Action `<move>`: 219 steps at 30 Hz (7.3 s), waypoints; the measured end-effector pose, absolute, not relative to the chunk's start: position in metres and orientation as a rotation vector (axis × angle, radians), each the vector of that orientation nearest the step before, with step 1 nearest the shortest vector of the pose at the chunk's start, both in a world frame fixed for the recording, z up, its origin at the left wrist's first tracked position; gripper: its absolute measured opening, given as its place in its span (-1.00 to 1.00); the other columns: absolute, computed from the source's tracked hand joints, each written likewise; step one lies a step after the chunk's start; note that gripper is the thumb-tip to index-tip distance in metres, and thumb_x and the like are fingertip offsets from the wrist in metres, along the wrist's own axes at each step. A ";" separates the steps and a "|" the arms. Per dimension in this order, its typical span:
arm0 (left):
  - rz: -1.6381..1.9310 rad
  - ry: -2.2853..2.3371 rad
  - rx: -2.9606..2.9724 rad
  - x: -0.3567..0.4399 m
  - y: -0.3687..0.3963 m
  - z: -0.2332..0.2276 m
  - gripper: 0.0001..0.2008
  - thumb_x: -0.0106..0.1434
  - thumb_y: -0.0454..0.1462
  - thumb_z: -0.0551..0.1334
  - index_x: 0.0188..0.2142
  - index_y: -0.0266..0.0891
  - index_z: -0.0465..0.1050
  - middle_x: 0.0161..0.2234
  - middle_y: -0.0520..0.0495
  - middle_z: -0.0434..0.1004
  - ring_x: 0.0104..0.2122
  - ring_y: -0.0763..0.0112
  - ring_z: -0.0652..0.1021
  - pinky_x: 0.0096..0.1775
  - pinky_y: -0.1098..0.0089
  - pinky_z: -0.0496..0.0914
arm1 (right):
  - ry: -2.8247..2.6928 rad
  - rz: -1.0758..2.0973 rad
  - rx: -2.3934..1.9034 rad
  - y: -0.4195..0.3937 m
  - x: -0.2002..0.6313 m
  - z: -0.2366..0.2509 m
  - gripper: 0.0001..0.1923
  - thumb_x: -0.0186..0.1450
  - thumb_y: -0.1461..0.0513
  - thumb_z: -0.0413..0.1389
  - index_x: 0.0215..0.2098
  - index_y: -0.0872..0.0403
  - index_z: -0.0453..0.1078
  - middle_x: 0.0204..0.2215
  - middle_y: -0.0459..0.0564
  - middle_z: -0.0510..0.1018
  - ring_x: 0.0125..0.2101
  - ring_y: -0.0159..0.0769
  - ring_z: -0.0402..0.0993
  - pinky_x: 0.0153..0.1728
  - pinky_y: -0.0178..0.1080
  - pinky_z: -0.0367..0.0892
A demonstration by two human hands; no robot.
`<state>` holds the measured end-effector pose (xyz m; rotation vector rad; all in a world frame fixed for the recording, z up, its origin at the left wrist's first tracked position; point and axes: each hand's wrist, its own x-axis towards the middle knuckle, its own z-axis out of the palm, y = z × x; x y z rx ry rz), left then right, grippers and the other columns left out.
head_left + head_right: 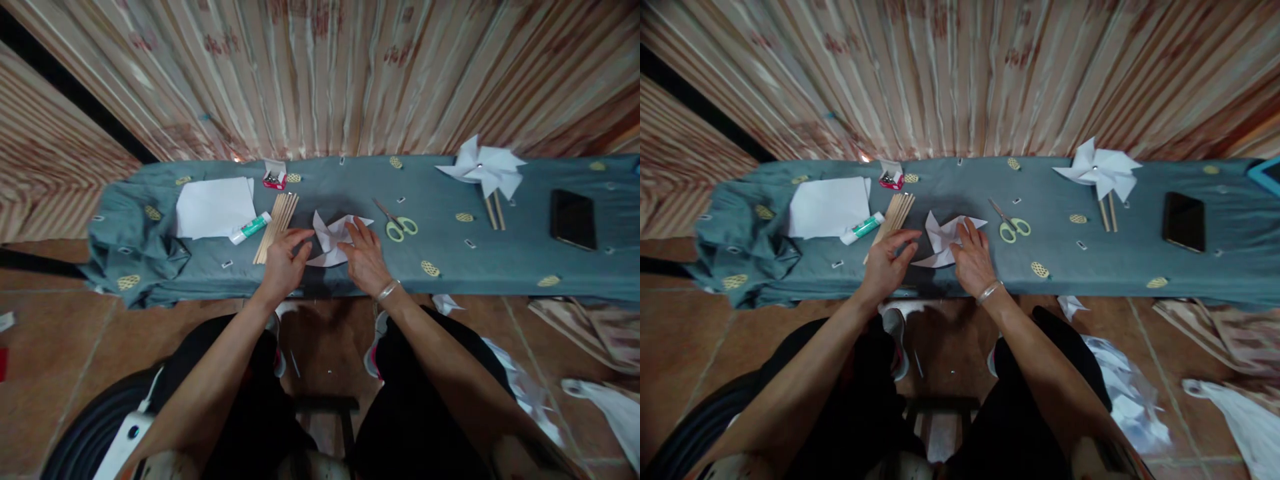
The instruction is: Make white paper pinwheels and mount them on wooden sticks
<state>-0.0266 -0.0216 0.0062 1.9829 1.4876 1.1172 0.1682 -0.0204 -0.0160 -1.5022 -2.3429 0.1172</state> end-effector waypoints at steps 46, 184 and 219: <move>0.854 1.358 2.211 -0.011 -0.005 0.010 -0.74 0.31 -0.30 0.12 -0.10 -0.18 0.56 -0.12 -0.13 0.55 -0.07 0.20 0.45 -0.01 0.12 0.34 | -2.509 -0.079 -1.270 -0.023 0.168 -0.016 -0.60 0.32 0.42 -0.15 0.00 0.23 0.42 0.00 0.16 0.53 0.15 -0.07 0.27 0.19 0.00 0.16; 0.916 1.074 0.787 -0.003 -0.008 0.019 -0.72 -0.12 -0.30 0.46 -0.35 -0.30 0.57 -0.35 -0.08 0.64 -0.38 0.29 0.58 -0.25 0.30 0.45 | -2.148 0.289 -1.031 -0.045 0.178 0.016 -0.57 0.39 0.12 -0.06 0.20 -0.07 0.29 0.40 -0.07 -0.05 0.38 0.08 -0.19 0.25 0.27 0.01; 1.124 0.996 0.588 0.017 -0.008 0.023 -0.64 -0.16 -0.29 0.45 -0.30 -0.32 0.56 -0.35 -0.09 0.64 -0.35 0.25 0.61 -0.22 0.29 0.44 | -1.983 0.000 -1.297 -0.039 0.172 0.019 -0.88 0.31 0.17 0.14 -0.26 0.02 0.47 0.33 -0.02 0.14 0.32 0.12 0.02 0.21 0.28 0.11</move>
